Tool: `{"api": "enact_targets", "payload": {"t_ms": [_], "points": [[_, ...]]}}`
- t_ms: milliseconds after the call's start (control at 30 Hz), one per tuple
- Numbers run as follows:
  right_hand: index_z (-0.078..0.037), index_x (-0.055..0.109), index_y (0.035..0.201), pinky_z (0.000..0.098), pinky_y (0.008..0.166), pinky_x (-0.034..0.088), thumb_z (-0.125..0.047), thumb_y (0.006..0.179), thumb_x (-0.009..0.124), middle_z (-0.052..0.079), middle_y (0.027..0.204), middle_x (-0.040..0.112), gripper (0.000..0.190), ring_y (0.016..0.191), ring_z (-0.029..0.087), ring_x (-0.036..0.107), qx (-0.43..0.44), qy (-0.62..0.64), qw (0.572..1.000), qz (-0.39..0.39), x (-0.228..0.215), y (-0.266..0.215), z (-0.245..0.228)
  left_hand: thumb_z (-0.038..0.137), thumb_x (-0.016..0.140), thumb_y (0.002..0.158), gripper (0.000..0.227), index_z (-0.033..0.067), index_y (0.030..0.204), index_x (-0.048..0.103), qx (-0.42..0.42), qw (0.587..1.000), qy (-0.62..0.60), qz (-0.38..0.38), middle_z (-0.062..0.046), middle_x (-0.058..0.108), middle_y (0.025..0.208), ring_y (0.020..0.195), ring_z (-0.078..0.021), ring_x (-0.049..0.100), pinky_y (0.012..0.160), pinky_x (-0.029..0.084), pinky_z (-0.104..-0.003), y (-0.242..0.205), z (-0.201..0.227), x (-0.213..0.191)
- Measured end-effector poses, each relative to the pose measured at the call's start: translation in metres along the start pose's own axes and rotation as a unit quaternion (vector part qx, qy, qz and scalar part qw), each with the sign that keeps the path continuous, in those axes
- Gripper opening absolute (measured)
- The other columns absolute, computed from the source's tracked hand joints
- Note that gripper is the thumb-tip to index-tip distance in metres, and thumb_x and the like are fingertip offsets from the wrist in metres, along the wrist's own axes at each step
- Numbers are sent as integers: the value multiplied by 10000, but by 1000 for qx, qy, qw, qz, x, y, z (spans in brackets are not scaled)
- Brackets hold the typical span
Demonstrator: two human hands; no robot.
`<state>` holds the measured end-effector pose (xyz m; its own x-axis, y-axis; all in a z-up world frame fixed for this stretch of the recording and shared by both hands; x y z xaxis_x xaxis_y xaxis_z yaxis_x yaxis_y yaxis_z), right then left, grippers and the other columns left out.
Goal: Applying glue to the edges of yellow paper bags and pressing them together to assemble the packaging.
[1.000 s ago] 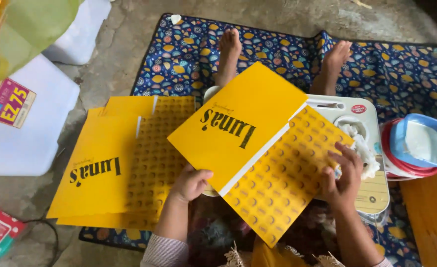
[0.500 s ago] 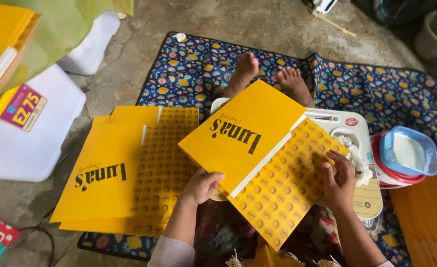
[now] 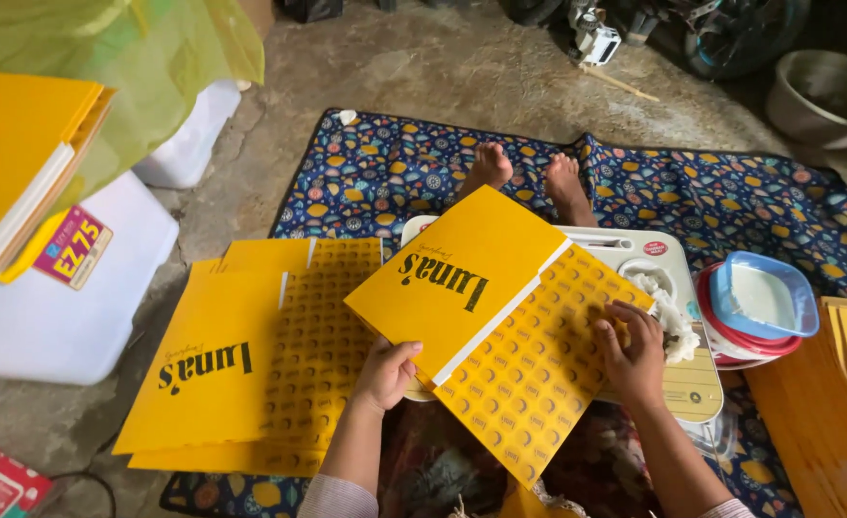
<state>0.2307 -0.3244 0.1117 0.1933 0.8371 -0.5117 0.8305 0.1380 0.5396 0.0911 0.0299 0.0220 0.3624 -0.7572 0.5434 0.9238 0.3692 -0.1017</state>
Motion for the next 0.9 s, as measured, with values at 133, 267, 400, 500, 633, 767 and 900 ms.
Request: {"api": "enact_targets", "payload": {"t_ms": [133, 267, 400, 500, 633, 767, 900], "points": [[-124, 736, 1226, 529, 1109, 419, -296, 1012, 720, 101, 1283, 664, 275, 1318, 366, 554, 7, -10, 1000, -1, 2, 4, 6, 95, 804, 825, 379, 112, 1130, 582, -4, 999, -5, 35, 44, 435, 760, 620, -76, 545, 611, 561, -279, -8, 16, 14], [-134, 750, 1195, 526, 1114, 410, -327, 1016, 719, 102, 1271, 668, 265, 1272, 389, 564, -17, -22, 999, -17, 11, 7, 18, 133, 745, 909, 449, 205, 1268, 485, 27, 998, -14, 53, 80, 421, 909, 763, -28, 483, 681, 521, -206, -13, 31, 24], [-183, 763, 1184, 465, 1112, 436, -329, 966, 768, 69, 1266, 689, 262, 1238, 345, 591, -72, -93, 993, -30, 18, 6, 29, 168, 726, 950, 412, 210, 1286, 492, 52, 996, -25, 71, 101, 374, 890, 801, -22, 480, 706, 500, -175, -5, 2, -2], [-154, 774, 1180, 458, 1102, 440, -324, 985, 765, 76, 1254, 694, 258, 1244, 333, 592, -86, -100, 991, -23, 18, 1, 29, 253, 747, 949, 309, 190, 1143, 515, 35, 996, -3, 81, 92, 378, 844, 752, -24, 471, 706, 518, -210, -15, 17, 6], [-213, 764, 1065, 449, 1038, 470, -291, 858, 799, 53, 1192, 711, 224, 1195, 333, 622, -225, -177, 958, -17, 24, -5, -19, 280, 736, 964, 271, 187, 1101, 522, 39, 995, -24, 89, 72, 419, 868, 756, -33, 498, 696, 525, -203, -21, 28, 17], [-137, 768, 1023, 462, 922, 538, -243, 877, 751, 108, 1069, 756, 181, 1056, 340, 707, -348, -1, 927, -138, 64, -20, -97, 317, 761, 937, 275, 176, 1032, 545, 20, 993, -44, 109, 69, 428, 847, 722, -32, 491, 684, 517, -185, -32, 44, 33], [-43, 717, 1167, 585, 867, 536, -437, 1015, 551, 245, 1191, 693, 454, 1063, 482, 680, -385, 77, 891, -226, 98, -18, -145, 312, 719, 975, 248, 200, 917, 505, 22, 992, -51, 117, 89, 403, 800, 660, -34, 486, 631, 488, -178, -20, 39, 25]]}}
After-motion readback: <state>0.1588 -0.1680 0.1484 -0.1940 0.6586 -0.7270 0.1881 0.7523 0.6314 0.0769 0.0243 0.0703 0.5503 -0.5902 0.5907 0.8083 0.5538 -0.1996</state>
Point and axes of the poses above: each hand's wrist, its own y-axis towards the middle knuckle, its own x-axis out of the palm, z = x × y, the point moved 10 cm from there along y, towards the middle knuckle
